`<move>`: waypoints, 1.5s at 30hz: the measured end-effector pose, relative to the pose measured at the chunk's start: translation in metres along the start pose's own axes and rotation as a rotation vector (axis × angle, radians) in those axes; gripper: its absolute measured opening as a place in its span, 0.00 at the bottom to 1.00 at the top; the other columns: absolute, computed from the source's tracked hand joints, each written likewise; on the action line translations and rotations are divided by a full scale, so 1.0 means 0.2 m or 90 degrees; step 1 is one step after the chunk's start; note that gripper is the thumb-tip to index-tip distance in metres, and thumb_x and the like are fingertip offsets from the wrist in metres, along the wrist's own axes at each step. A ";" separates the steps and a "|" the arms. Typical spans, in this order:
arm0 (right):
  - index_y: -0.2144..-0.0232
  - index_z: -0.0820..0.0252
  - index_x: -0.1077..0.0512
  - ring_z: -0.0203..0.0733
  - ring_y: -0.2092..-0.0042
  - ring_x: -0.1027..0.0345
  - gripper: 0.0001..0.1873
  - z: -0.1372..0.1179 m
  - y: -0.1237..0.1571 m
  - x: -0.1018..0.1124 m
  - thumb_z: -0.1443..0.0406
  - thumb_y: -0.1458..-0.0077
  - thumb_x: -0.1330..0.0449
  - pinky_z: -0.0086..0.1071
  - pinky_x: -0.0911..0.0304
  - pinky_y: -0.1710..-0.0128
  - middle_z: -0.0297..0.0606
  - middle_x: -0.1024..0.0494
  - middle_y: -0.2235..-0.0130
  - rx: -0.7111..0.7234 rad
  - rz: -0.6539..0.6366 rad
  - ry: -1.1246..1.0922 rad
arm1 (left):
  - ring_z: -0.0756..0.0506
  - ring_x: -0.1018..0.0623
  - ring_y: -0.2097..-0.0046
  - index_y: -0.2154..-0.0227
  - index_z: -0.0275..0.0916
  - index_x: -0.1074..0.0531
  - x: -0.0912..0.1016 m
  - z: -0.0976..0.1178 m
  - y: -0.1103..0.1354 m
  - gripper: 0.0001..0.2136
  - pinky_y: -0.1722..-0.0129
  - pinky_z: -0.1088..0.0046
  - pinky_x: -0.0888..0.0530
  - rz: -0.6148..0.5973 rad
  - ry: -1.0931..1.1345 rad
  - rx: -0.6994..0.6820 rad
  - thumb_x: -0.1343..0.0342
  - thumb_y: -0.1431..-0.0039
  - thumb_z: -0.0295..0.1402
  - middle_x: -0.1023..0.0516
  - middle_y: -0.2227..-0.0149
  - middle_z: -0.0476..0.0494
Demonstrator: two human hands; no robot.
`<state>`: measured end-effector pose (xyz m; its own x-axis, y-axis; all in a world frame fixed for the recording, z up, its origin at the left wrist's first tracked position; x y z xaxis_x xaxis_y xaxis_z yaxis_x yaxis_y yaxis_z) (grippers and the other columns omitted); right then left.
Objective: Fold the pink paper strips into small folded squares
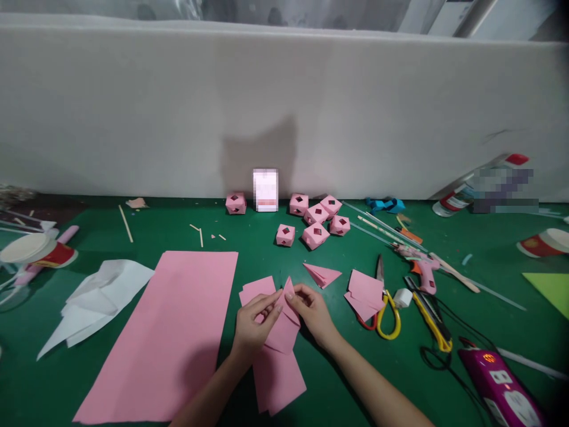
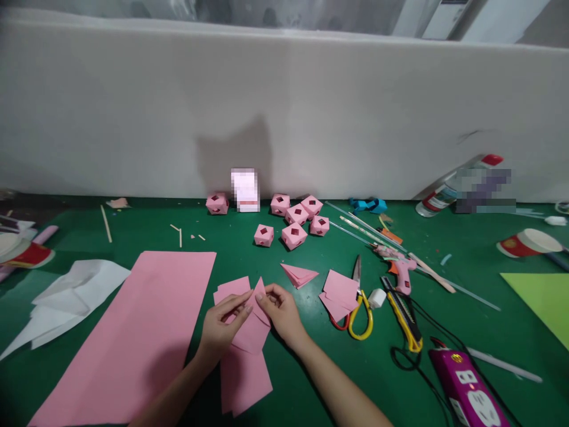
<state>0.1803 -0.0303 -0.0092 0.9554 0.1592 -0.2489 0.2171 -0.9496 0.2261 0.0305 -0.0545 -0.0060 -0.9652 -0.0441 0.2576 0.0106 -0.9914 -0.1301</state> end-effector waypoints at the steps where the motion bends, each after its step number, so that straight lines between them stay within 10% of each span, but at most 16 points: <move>1: 0.70 0.59 0.26 0.36 0.71 0.37 0.16 0.00 0.00 0.00 0.52 0.51 0.35 0.29 0.42 0.69 0.33 0.27 0.72 -0.003 -0.001 -0.007 | 0.51 0.28 0.72 0.56 0.38 0.22 0.00 0.00 0.00 0.14 0.72 0.78 0.29 -0.002 0.000 -0.004 0.41 0.44 0.34 0.26 0.72 0.46; 45: 0.68 0.58 0.23 0.37 0.66 0.34 0.12 0.04 -0.03 0.04 0.57 0.52 0.33 0.30 0.38 0.64 0.35 0.23 0.66 -0.038 0.123 -0.138 | 0.47 0.21 0.63 0.55 0.42 0.22 0.00 0.03 0.03 0.13 0.63 0.74 0.24 -0.008 -0.072 -0.041 0.44 0.41 0.29 0.19 0.63 0.43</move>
<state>0.1858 -0.0260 -0.0197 0.9164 -0.0912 -0.3898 0.0526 -0.9378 0.3430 0.0329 -0.0619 -0.0018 -0.9293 -0.0487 0.3660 -0.0220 -0.9822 -0.1865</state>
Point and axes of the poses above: each hand's wrist, its own y-axis away from the middle knuckle, its own x-axis out of the back of the hand, z = x × y, the point moved 2 cm from there along -y, towards the middle knuckle
